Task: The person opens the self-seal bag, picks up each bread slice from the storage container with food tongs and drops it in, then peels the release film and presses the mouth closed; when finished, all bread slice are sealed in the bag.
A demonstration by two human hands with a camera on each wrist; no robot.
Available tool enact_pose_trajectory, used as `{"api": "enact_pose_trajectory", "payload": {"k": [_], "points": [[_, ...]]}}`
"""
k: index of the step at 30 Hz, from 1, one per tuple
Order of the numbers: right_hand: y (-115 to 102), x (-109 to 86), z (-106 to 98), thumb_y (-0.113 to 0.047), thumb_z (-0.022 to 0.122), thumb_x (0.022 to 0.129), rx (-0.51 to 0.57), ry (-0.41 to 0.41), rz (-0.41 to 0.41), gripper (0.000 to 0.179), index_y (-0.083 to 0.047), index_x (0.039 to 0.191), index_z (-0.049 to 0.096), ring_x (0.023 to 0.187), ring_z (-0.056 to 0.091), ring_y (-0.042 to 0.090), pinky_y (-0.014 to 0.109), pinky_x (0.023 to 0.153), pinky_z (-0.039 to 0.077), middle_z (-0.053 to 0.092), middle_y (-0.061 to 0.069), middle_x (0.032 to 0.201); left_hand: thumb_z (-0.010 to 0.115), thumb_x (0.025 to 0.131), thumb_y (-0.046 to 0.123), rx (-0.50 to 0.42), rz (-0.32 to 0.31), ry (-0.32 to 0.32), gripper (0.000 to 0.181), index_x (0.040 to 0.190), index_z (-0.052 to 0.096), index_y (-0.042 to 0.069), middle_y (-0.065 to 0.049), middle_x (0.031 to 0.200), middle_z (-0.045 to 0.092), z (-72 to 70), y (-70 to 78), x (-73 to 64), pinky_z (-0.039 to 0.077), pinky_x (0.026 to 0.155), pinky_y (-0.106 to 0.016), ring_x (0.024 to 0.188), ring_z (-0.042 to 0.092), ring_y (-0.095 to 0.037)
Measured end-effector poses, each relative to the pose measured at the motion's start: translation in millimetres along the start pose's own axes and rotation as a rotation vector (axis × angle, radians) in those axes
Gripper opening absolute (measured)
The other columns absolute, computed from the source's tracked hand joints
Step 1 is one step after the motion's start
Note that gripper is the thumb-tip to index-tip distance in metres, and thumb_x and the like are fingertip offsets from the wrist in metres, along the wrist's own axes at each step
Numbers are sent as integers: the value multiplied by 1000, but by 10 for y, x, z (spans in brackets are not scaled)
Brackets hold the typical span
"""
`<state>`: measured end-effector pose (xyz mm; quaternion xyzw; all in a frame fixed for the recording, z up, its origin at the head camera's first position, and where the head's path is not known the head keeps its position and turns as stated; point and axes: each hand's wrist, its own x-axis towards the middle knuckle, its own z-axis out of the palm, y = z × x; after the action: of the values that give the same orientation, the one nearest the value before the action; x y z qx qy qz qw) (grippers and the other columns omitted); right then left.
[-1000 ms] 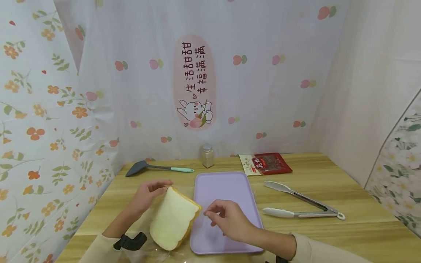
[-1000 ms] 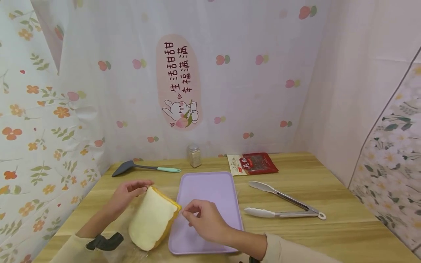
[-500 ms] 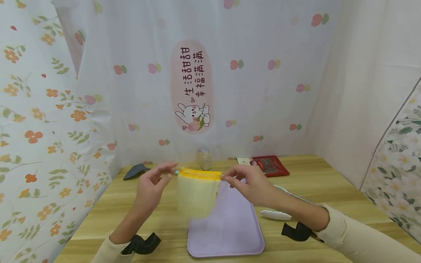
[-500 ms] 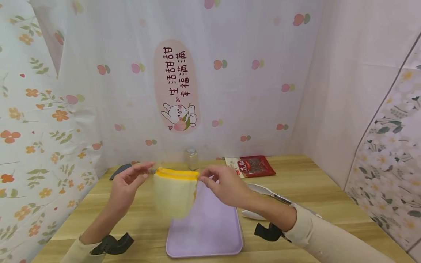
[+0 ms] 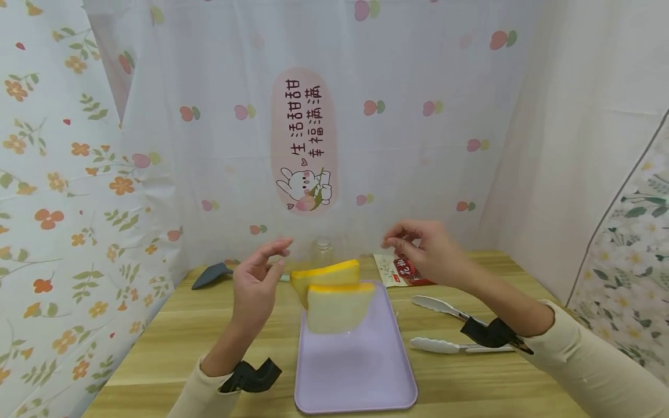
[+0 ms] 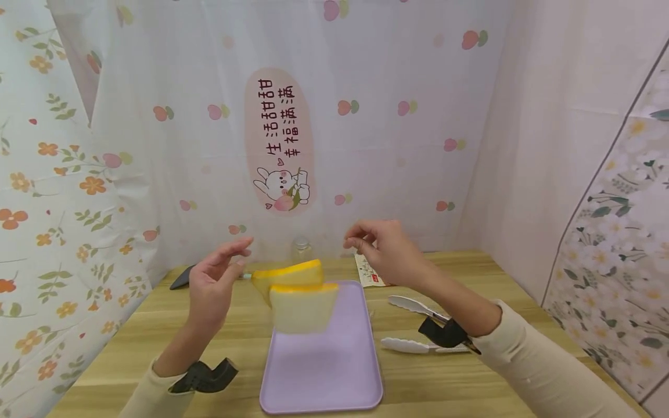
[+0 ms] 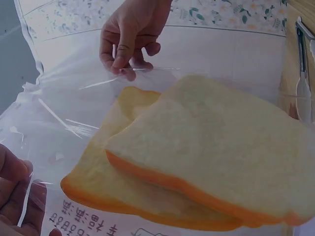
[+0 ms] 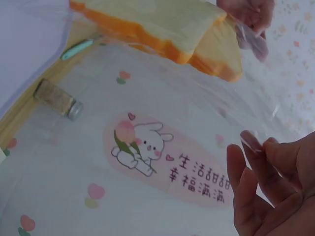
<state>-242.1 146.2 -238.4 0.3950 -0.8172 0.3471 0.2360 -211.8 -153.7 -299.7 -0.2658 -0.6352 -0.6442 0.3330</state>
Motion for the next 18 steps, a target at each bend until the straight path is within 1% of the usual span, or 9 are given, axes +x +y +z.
{"api": "enact_pose_trajectory", "payload": {"k": [2, 4, 6, 7, 9, 11, 13, 16, 18], "points": [[25, 20, -12, 5, 69, 90, -43, 13, -29, 12, -7, 92, 72, 69, 64, 9, 24, 56, 51, 72, -2, 84, 55, 93, -13, 5, 8, -12, 31, 115, 71, 1, -2, 118, 68, 24, -13, 3, 43, 71, -23, 100, 57, -17], [55, 34, -14, 3, 71, 89, -78, 22, -56, 11, -7, 93, 73, 71, 65, 9, 24, 53, 49, 72, -3, 85, 55, 92, -13, 21, 5, -28, 30, 116, 70, -2, 0, 120, 68, 50, -30, 8, 43, 72, -25, 101, 57, -17], [94, 43, -10, 2, 71, 89, -110, 28, -79, 11, -7, 93, 74, 73, 65, 9, 24, 52, 47, 73, -3, 85, 57, 93, -12, 45, -1, -34, 28, 116, 69, -3, 1, 120, 67, 72, -46, 3, 41, 72, -25, 101, 57, -17], [116, 45, -5, 2, 71, 89, -117, 32, -84, 11, -7, 93, 74, 73, 65, 9, 24, 52, 47, 73, -3, 85, 58, 93, -12, 51, -4, -26, 28, 117, 69, -3, -1, 120, 67, 76, -53, -2, 41, 72, -26, 101, 57, -17], [165, 51, 3, 4, 71, 89, -105, 52, -85, 11, -6, 94, 74, 72, 65, 10, 24, 54, 49, 74, -1, 85, 59, 93, -11, 48, -8, 6, 26, 117, 68, -5, -4, 120, 67, 71, -65, -10, 42, 71, -25, 101, 57, -17], [219, 56, 4, 5, 71, 88, -86, 77, -85, 12, -6, 94, 74, 72, 66, 10, 23, 56, 51, 74, 0, 85, 59, 93, -9, 30, -8, 37, 25, 117, 67, -8, -3, 119, 68, 64, -76, -8, 43, 71, -22, 100, 57, -16], [269, 58, 5, 5, 72, 87, -74, 94, -79, 12, -5, 93, 75, 71, 66, 9, 23, 57, 52, 74, 2, 84, 59, 94, -9, 11, -1, 63, 24, 117, 65, -11, 0, 119, 68, 59, -85, 1, 44, 72, -21, 99, 57, -15], [316, 58, 9, 3, 72, 88, -49, 105, -67, 12, -6, 95, 75, 71, 66, 8, 22, 55, 51, 74, 2, 84, 60, 93, -9, -4, 12, 69, 24, 117, 63, -15, 5, 119, 68, 55, -95, 8, 44, 73, -21, 99, 57, -14], [340, 56, 22, 3, 72, 88, -20, 120, -54, 11, -6, 96, 74, 72, 66, 10, 22, 56, 51, 74, 3, 84, 60, 93, -9, 0, 23, 72, 23, 115, 64, -15, 6, 118, 68, 60, -102, 8, 44, 73, -21, 99, 57, -14]]}}
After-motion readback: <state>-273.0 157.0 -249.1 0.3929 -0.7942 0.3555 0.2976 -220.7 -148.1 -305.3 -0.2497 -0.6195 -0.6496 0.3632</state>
